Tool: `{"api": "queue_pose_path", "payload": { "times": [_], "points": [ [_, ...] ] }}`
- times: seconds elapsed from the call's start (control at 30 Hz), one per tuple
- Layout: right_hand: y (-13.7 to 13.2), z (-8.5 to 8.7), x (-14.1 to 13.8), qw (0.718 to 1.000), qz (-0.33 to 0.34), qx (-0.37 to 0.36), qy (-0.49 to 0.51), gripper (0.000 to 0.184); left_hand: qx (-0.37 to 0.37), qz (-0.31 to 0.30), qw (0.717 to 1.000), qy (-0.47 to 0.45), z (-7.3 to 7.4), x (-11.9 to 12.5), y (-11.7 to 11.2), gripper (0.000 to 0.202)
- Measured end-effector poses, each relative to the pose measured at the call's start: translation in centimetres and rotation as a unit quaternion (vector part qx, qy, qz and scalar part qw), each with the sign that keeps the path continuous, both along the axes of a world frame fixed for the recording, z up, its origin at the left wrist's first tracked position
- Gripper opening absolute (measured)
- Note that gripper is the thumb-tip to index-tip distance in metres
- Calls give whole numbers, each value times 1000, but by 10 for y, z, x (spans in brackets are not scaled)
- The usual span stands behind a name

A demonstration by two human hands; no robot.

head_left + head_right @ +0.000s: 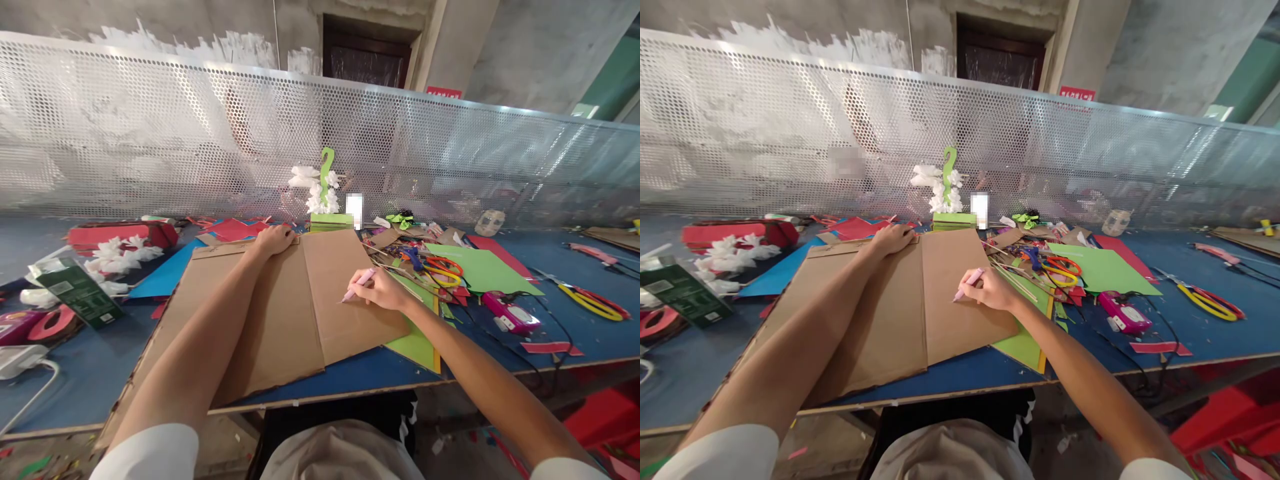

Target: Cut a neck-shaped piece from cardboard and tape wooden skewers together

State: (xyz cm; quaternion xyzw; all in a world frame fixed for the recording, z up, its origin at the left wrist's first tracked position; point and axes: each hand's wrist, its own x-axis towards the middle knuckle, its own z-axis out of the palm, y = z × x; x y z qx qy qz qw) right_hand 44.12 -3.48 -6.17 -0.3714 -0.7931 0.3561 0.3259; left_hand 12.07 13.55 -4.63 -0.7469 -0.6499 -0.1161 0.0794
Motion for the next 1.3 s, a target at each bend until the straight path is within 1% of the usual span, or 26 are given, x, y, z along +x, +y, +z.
{"api": "queue_pose_path", "payload": {
  "times": [0.17, 0.4, 0.6, 0.67, 0.77, 0.83, 0.93, 1.0, 1.13, 1.3],
  "points": [
    [5, 0, 7, 999, -24, 19, 9, 28, -4, 1, 1000, 2, 1, 1, -1, 53],
    [6, -3, 9, 999, -33, 36, 4, 28, -4, 6, 1000, 1, 0, 0, 0, 50],
    [5, -1, 10, 998, -45, 47, -6, 25, -1, 8, 1000, -7, 0, 0, 0, 50],
    [4, 0, 10, 999, -35, 35, -4, 24, -2, 5, 1000, -8, -1, -1, 2, 50],
    [2, 3, 9, 1000, 6, -1, 0, 25, -4, 3, 1000, -6, -2, -2, 3, 50],
    [0, 4, 6, 999, 19, -14, 23, 27, -2, 2, 1000, -4, -2, -3, 3, 50],
    [-5, 5, -4, 998, 8, -15, 63, 29, 4, 3, 1000, -2, -2, -2, 3, 50],
    [-9, 4, -13, 997, 3, -12, 71, 29, 4, 4, 1000, -3, -2, -2, 3, 50],
    [-17, 3, -27, 999, -3, 20, 35, 24, 3, -1, 1000, -11, -2, -2, 2, 50],
    [-21, 3, -32, 999, -17, 41, -5, 18, 1, 1, 1000, -15, -1, -2, 1, 49]
  ]
}}
